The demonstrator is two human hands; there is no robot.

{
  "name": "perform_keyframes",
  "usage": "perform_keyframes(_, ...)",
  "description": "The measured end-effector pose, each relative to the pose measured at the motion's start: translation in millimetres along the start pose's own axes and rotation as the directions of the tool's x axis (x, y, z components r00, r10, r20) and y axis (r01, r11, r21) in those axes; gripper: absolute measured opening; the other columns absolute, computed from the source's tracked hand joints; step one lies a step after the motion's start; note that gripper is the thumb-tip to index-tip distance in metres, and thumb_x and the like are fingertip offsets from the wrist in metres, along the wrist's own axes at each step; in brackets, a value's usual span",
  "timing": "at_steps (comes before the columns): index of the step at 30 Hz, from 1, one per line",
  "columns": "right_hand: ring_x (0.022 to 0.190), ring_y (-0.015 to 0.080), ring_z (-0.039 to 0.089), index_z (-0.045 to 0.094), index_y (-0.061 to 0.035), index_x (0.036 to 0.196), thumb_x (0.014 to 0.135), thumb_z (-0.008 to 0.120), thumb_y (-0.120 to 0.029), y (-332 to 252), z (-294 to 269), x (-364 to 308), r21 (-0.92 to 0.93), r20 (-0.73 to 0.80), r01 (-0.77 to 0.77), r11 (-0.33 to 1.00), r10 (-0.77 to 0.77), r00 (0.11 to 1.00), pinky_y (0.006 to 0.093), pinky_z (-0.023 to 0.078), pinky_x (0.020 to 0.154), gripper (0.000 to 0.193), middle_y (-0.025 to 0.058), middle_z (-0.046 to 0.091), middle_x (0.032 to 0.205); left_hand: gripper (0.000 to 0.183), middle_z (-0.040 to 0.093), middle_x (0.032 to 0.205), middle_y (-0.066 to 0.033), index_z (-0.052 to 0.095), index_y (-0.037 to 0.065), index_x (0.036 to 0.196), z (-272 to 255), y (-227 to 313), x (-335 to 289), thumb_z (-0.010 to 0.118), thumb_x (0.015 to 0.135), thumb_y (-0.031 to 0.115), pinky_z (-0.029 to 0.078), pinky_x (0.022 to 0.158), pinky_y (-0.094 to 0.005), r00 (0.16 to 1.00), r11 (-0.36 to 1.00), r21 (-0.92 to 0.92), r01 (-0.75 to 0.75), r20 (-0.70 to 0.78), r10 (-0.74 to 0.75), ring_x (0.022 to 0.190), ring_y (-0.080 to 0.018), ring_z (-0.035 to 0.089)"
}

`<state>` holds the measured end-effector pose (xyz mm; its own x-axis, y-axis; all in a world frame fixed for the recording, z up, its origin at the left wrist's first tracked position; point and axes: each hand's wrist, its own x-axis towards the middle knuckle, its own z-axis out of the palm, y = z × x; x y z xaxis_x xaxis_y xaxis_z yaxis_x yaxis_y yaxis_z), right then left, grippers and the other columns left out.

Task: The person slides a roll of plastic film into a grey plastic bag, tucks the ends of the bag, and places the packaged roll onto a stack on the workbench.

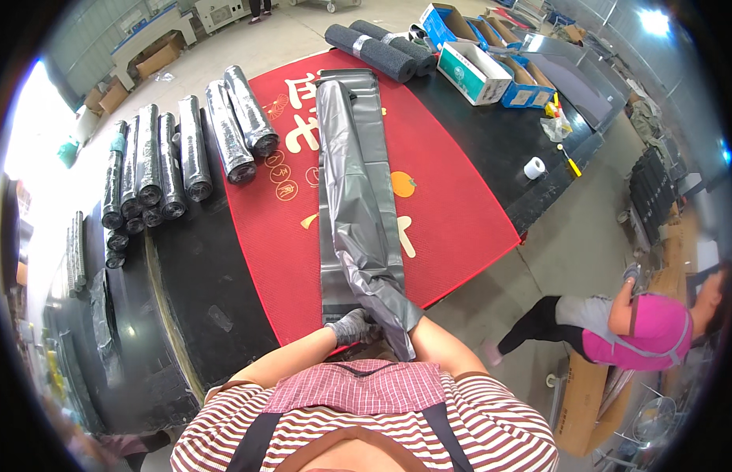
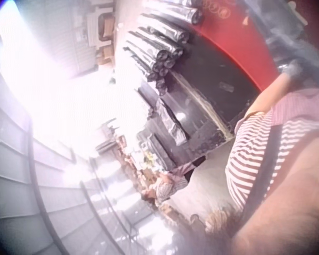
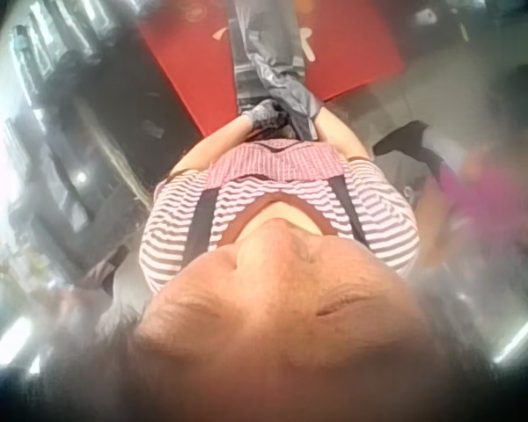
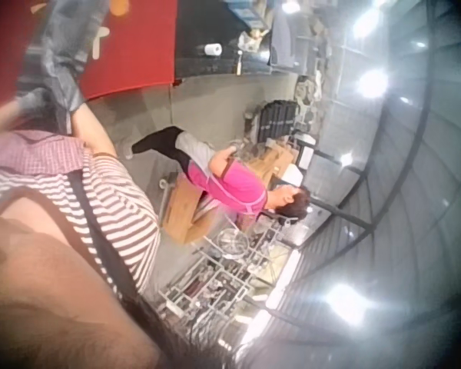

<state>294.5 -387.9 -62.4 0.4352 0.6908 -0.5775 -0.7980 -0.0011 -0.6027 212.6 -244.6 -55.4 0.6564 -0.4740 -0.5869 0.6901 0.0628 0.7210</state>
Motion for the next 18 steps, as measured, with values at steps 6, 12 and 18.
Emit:
perform_keyframes(6,0.087,0.0192,0.059,0.055,-0.0047,0.118,0.094,0.049,-0.016,-10,5,21,-0.604,-0.033,0.117,0.788,-0.171,0.985,0.0309,0.050,0.076,0.027,0.0093,0.061,0.099,0.010,0.061,0.069,-0.0042,0.063,0.004,0.092,9,11,-10,0.061,0.090,0.013,0.045,0.052,-0.0286,0.993,0.996,0.010,-0.083,0.086,0.082,0.059,-0.0146,0.056)
perform_keyframes(12,0.090,0.0207,0.061,0.057,-0.0054,0.118,0.093,0.050,-0.019,1,61,-15,-0.991,0.113,0.130,0.023,-0.356,0.928,0.0326,0.050,0.078,0.029,0.0105,0.062,0.102,0.025,0.068,0.086,-0.0110,0.064,0.004,0.099,-13,-16,-28,0.062,0.087,0.026,0.052,0.070,-0.0363,0.975,0.895,0.428,-0.127,-0.114,0.192,0.073,-0.0216,0.064)
perform_keyframes(18,0.093,0.0222,0.062,0.059,-0.0061,0.119,0.093,0.050,-0.022,-34,84,-164,-0.981,0.052,0.033,-0.192,-0.092,0.994,0.0344,0.050,0.079,0.032,0.0116,0.064,0.104,0.044,0.063,0.094,-0.0121,0.057,0.011,0.109,-74,15,-52,0.058,0.088,0.049,0.054,0.067,-0.0456,0.950,0.777,-0.605,-0.174,-0.312,-0.030,0.081,-0.0272,0.062)
